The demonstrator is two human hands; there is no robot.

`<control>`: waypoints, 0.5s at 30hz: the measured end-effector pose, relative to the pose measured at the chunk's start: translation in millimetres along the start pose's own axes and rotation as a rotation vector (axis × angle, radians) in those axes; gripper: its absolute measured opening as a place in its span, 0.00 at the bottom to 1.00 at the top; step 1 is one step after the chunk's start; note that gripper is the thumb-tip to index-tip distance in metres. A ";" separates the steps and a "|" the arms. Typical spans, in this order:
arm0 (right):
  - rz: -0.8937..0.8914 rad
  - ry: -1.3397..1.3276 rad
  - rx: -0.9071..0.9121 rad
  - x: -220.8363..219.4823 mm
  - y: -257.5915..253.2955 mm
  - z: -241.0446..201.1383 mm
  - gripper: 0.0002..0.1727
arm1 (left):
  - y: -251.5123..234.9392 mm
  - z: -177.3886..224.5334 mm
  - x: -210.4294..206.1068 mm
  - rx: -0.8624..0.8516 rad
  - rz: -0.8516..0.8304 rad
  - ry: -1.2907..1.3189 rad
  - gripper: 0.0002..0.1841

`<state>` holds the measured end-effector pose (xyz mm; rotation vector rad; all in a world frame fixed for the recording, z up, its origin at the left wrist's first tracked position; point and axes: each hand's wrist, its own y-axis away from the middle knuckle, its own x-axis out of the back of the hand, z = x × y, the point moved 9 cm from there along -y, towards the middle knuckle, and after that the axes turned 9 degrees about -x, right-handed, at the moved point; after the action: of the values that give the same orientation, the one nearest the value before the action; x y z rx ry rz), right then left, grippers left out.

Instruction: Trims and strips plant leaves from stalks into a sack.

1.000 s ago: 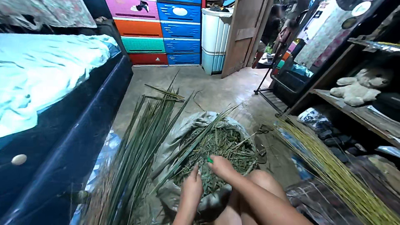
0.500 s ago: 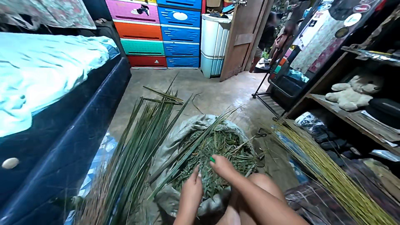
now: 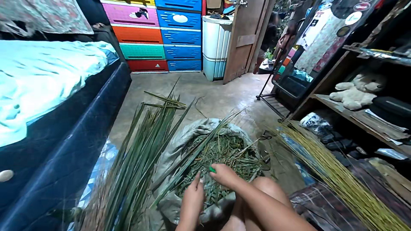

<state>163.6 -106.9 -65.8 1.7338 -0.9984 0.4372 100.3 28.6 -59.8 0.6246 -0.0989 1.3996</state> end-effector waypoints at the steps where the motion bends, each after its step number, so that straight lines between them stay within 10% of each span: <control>1: 0.025 -0.015 -0.032 4.7 -3.0 5.2 0.20 | 0.0 0.4 -0.2 0.003 -0.004 -0.004 0.25; 15: -0.073 0.033 0.129 -16.7 2.4 -15.2 0.19 | -0.4 -1.8 3.1 0.009 0.014 -0.018 0.26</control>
<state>154.5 -86.5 -70.0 1.8660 -0.8976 0.4905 100.8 32.2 -60.2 0.6456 -0.1118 1.4092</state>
